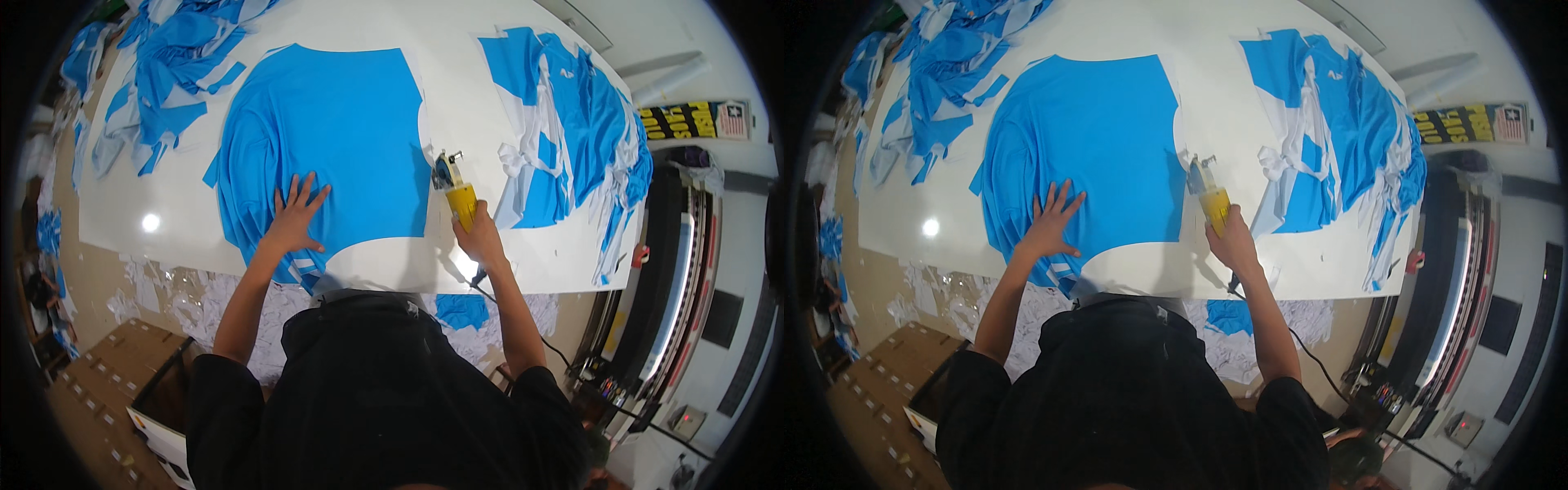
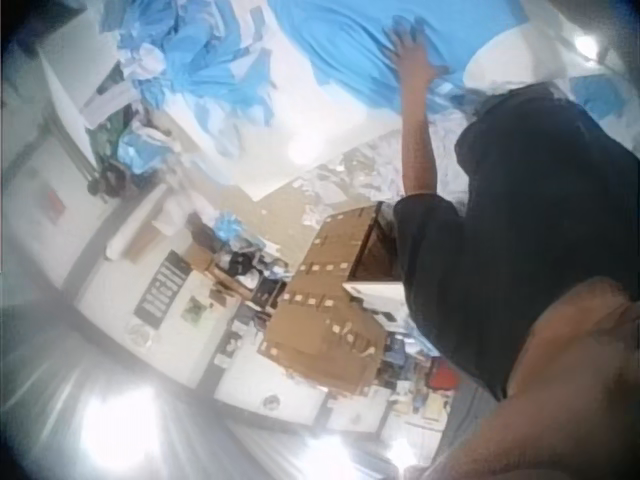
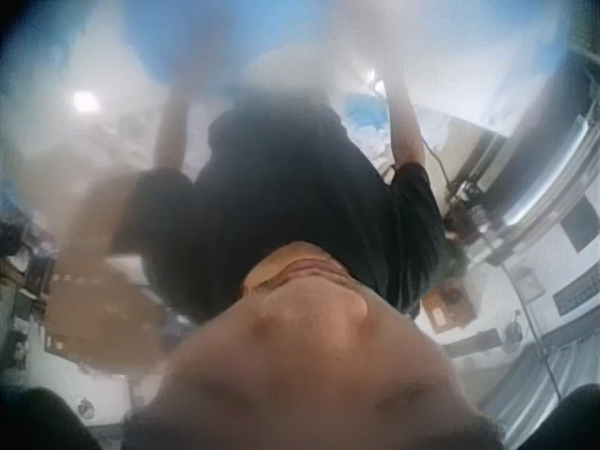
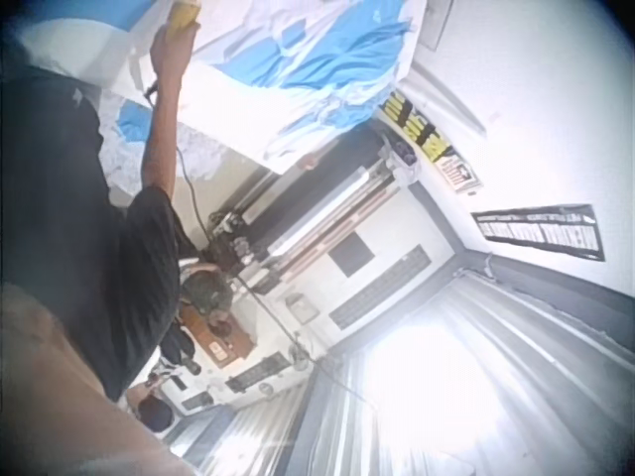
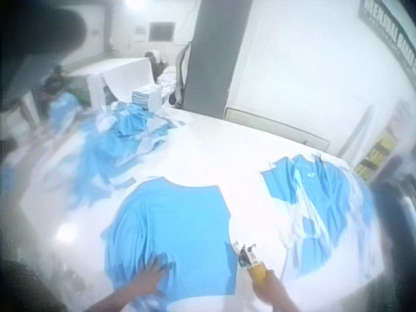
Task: The person uses a yellow electric fabric cutter to cut a large piece of blue fabric laid out on a white table. They guide the tool along the fabric's edges to separate the main piece from the surrounding material, occasionally adjusting the fabric with their left hand. The person continues cutting different sections of the blue material throughout the video.
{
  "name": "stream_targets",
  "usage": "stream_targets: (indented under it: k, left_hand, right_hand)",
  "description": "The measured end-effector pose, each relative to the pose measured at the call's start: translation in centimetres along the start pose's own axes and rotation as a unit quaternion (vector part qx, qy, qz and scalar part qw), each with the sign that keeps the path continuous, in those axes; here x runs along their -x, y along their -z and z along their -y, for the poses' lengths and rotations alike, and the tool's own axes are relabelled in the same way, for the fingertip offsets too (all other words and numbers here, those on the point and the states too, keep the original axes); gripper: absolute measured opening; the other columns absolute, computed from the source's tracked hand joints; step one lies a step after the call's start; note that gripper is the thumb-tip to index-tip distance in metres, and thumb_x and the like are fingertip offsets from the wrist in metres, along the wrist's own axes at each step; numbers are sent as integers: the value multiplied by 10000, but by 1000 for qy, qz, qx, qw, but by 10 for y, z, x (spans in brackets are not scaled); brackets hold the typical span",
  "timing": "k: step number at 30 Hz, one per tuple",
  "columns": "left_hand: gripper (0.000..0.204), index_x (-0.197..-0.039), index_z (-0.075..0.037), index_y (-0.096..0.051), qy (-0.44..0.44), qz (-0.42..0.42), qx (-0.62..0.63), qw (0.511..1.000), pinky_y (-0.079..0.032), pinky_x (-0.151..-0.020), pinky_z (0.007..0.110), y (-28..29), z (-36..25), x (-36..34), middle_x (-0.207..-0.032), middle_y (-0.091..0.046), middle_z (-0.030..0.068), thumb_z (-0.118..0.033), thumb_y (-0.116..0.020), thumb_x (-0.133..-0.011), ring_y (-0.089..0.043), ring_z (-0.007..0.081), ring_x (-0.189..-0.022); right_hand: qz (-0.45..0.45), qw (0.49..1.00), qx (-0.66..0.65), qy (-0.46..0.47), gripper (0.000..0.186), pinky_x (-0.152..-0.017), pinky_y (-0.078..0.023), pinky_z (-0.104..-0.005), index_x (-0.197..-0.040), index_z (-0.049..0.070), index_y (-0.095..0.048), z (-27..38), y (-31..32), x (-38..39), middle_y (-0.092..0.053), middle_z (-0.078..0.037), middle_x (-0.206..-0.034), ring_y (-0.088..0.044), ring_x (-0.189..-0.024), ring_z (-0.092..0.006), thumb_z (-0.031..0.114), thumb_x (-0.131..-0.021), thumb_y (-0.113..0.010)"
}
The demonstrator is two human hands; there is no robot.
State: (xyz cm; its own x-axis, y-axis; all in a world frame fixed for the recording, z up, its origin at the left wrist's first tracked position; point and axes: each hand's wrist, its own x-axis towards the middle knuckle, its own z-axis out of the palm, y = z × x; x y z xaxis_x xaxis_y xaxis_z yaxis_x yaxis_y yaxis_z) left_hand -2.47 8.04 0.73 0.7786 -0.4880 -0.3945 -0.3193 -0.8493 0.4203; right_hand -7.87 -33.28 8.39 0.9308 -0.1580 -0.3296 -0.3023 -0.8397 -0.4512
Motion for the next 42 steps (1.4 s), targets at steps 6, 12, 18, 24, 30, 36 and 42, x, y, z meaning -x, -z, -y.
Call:
stream_targets:
  k: [6,12,18,24,30,36,42]
  left_hand:
    - [1478,-1670,-322,-239,7,-1,2,1000,-57,-1242,723,4,-4,2,-1766,-34,101,-423,-1018,-418,8,406,-1614]
    - [1466,-1670,-303,-254,16,4,14,1000,-12,-1249,710,9,-10,3,-1770,-37,82,-403,-1000,-411,25,376,-1620]
    - [1447,-1661,-312,-282,21,-6,27,999,-13,-1257,695,11,-12,3,-1769,-60,76,-387,-1000,-407,9,370,-1622]
    - [1448,-1651,-334,-303,7,-32,46,998,-20,-1257,698,5,-6,3,-1768,-73,77,-401,-1008,-388,-6,370,-1621]
    - [1440,-1654,-312,-303,-4,-35,53,998,-21,-1242,719,6,-4,5,-1765,-75,103,-408,-1010,-403,4,389,-1618]
    - [1438,-1659,-301,-282,-7,-26,51,998,-25,-1236,727,3,0,3,-1762,-59,118,-401,-1016,-427,14,409,-1613]
    - [1430,-1666,-297,-254,-4,-11,40,999,-30,-1236,729,3,4,2,-1759,-39,121,-421,-1020,-465,13,404,-1613]
  right_hand:
    - [39,994,33,92,515,-763,-551,-579,-1214,-55,-380,-33,18,-18,-654,-386,-1006,-674,-898,-549,242,-938,-698]
    - [64,987,54,139,483,-755,-570,-555,-1190,-23,-385,-37,28,-42,-650,-351,-1044,-682,-902,-524,266,-951,-688]
    - [70,988,57,124,498,-762,-570,-558,-1205,-30,-380,-25,29,-49,-650,-352,-1052,-682,-905,-529,271,-948,-683]
    - [51,993,46,92,495,-773,-567,-565,-1192,-38,-381,-1,16,-53,-648,-363,-1040,-677,-903,-538,267,-944,-682]
    - [13,998,27,47,485,-776,-565,-577,-1161,-46,-389,32,0,-62,-655,-376,-964,-678,-883,-549,273,-942,-682]
    - [-32,999,17,21,510,-740,-579,-571,-1145,-54,-389,53,-17,-82,-658,-400,-909,-688,-840,-553,293,-931,-694]
    - [-64,998,4,8,509,-733,-580,-579,-1143,-48,-383,73,-24,-106,-663,-429,-928,-688,-845,-579,305,-938,-688]
